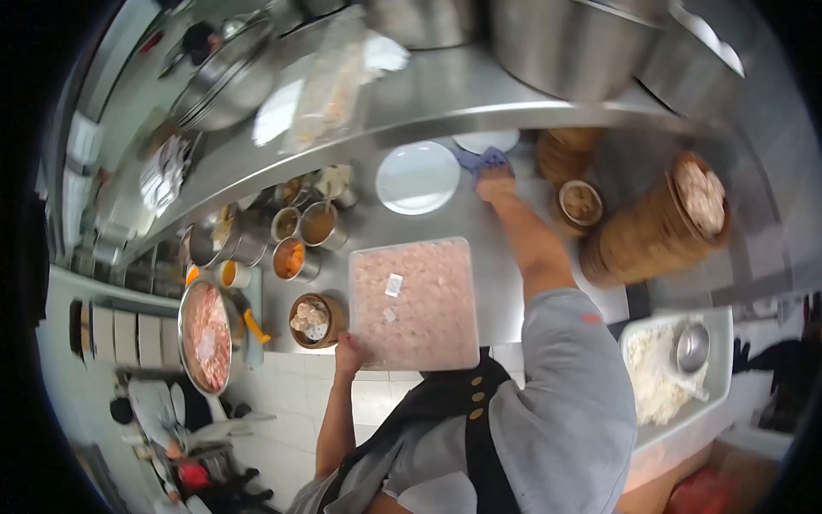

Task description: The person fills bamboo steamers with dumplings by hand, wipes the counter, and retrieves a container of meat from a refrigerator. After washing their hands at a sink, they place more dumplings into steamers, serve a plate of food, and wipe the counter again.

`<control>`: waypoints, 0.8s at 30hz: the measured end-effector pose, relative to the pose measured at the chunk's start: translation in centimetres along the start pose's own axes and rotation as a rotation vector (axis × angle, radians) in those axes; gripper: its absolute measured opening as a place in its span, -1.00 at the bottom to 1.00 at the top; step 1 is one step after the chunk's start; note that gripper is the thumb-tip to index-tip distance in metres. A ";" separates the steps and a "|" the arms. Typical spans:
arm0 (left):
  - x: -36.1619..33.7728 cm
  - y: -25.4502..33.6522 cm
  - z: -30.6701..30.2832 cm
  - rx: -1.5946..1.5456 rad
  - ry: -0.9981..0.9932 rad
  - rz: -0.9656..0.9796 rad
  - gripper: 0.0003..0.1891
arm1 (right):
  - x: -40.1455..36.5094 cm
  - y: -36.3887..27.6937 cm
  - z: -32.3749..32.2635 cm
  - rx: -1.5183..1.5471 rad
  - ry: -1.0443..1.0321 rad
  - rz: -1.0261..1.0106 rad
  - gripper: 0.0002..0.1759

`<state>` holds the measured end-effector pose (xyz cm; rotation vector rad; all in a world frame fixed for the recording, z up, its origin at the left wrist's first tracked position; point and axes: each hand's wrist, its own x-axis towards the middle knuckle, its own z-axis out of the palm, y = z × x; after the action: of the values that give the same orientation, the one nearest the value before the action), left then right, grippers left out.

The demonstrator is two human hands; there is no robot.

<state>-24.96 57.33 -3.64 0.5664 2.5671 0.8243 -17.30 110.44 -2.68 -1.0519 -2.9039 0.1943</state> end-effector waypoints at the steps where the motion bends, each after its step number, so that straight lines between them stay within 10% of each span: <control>1: 0.1 0.2 0.2 -0.012 0.022 -0.004 -0.84 | -1.6 -0.1 0.3 -0.057 0.073 0.173 -0.57; 7: 1.3 0.4 1.4 -0.102 -0.029 0.279 -0.92 | -22.6 -1.4 -0.6 0.171 0.069 0.853 -0.30; 14: 2.0 2.1 0.2 0.029 -0.163 0.252 -0.91 | -38.2 7.0 0.3 -0.018 0.262 0.983 -0.53; 20: 3.0 1.0 0.8 0.134 -0.154 0.287 -0.86 | -36.2 -3.9 1.2 0.342 0.218 0.345 -0.51; 24: 3.7 0.2 1.0 0.122 -0.138 0.322 -0.85 | -25.7 -1.7 -4.9 0.306 0.201 0.374 -0.63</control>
<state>-27.59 59.70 -5.14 1.0568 2.4450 0.7018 1.81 93.21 2.36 -1.4441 -2.3814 0.4959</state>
